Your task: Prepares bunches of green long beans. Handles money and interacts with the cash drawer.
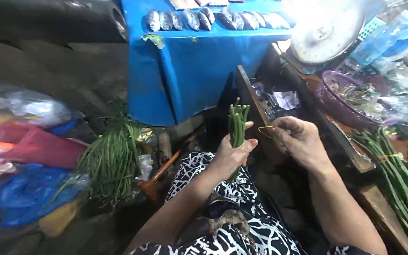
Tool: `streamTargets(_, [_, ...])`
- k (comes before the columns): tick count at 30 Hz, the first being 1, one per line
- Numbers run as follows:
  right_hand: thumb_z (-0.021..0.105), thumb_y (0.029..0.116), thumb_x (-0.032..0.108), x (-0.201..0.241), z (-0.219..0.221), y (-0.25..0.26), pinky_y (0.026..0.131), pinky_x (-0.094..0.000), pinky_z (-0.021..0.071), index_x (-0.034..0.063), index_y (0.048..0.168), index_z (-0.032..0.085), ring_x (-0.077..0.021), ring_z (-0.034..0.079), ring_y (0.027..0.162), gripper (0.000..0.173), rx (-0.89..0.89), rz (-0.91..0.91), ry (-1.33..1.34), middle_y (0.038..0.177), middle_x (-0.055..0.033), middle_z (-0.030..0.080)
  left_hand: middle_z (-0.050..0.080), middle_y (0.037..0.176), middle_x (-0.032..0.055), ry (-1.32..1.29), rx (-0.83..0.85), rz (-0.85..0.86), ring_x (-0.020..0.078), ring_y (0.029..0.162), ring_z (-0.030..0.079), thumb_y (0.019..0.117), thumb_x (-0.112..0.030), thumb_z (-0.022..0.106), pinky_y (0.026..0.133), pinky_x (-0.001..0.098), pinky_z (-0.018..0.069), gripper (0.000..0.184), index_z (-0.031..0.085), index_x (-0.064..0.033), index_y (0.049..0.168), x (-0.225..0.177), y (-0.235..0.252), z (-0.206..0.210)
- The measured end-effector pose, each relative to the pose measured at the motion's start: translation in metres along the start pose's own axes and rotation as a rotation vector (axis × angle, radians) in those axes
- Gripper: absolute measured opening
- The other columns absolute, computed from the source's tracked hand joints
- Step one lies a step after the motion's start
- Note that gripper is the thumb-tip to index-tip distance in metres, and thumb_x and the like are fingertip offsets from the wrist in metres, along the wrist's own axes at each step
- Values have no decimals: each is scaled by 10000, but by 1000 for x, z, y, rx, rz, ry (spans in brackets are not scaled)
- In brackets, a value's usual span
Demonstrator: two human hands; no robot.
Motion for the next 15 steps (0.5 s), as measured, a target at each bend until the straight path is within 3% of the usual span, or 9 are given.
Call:
streamTargets(2, [658, 946, 126, 3, 13, -3, 804, -272, 556, 77, 975, 740, -41, 652, 816, 100, -5, -43, -59, 873, 17, 710, 464, 593, -72, 30, 0, -49, 32, 472, 467, 960, -153, 669, 494, 197, 469, 457, 531, -102, 1393, 1, 1, 3])
streamTargets(3, [655, 945, 126, 5, 18, -4, 877, -314, 543, 75, 971, 745, -63, 660, 876, 106, -10, -67, -83, 888, 10, 716, 475, 592, -69, 46, 2, -74, 37, 469, 472, 955, -154, 671, 489, 200, 469, 351, 564, -105, 1286, 2, 1, 4])
streamTargets(5, [661, 949, 133, 6, 28, -8, 917, -332, 529, 78, 954, 754, -78, 663, 900, 109, -24, -110, -101, 877, 7, 719, 478, 593, -71, 30, 43, -123, 40, 469, 471, 957, -143, 663, 488, 204, 467, 130, 567, -120, 1042, 5, 0, 5])
streamTargets(7, [656, 950, 115, 3, 35, -13, 931, -306, 530, 69, 970, 756, -68, 666, 911, 111, -18, -91, -72, 882, 4, 724, 458, 559, -100, -53, 138, -155, 26, 459, 474, 929, -174, 685, 484, 196, 465, 150, 548, -170, 868, 8, -2, 4])
streamTargets(10, [638, 968, 104, -8, 40, -18, 914, -278, 549, 54, 1068, 753, -62, 678, 942, 160, 2, 55, 11, 959, -21, 737, 490, 579, -124, -123, 326, -151, 6, 476, 498, 884, -261, 792, 496, 180, 471, 258, 544, -216, 828, 11, -8, 1])
streamTargets(12, [605, 988, 87, -16, 41, -22, 857, -247, 564, 44, 1113, 743, -47, 682, 905, 190, -30, 152, 164, 974, -18, 741, 512, 619, -111, -82, 319, -139, 8, 490, 499, 883, -205, 789, 498, 175, 473, 249, 542, -200, 850, 10, -10, 1])
streamTargets(15, [564, 967, 51, -20, 38, -28, 741, -270, 592, 50, 1055, 721, -84, 689, 739, 180, -128, 258, 812, 790, -21, 722, 503, 599, -105, 23, 179, -157, 13, 475, 489, 870, -119, 731, 480, 175, 461, 206, 540, -191, 841, 9, -7, 1])
Point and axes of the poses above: each hand's wrist, its own y-axis towards the middle knuckle, its own z-axis out of the palm, x = y × z, the point moved 2 cm from there along y, towards the middle knuckle
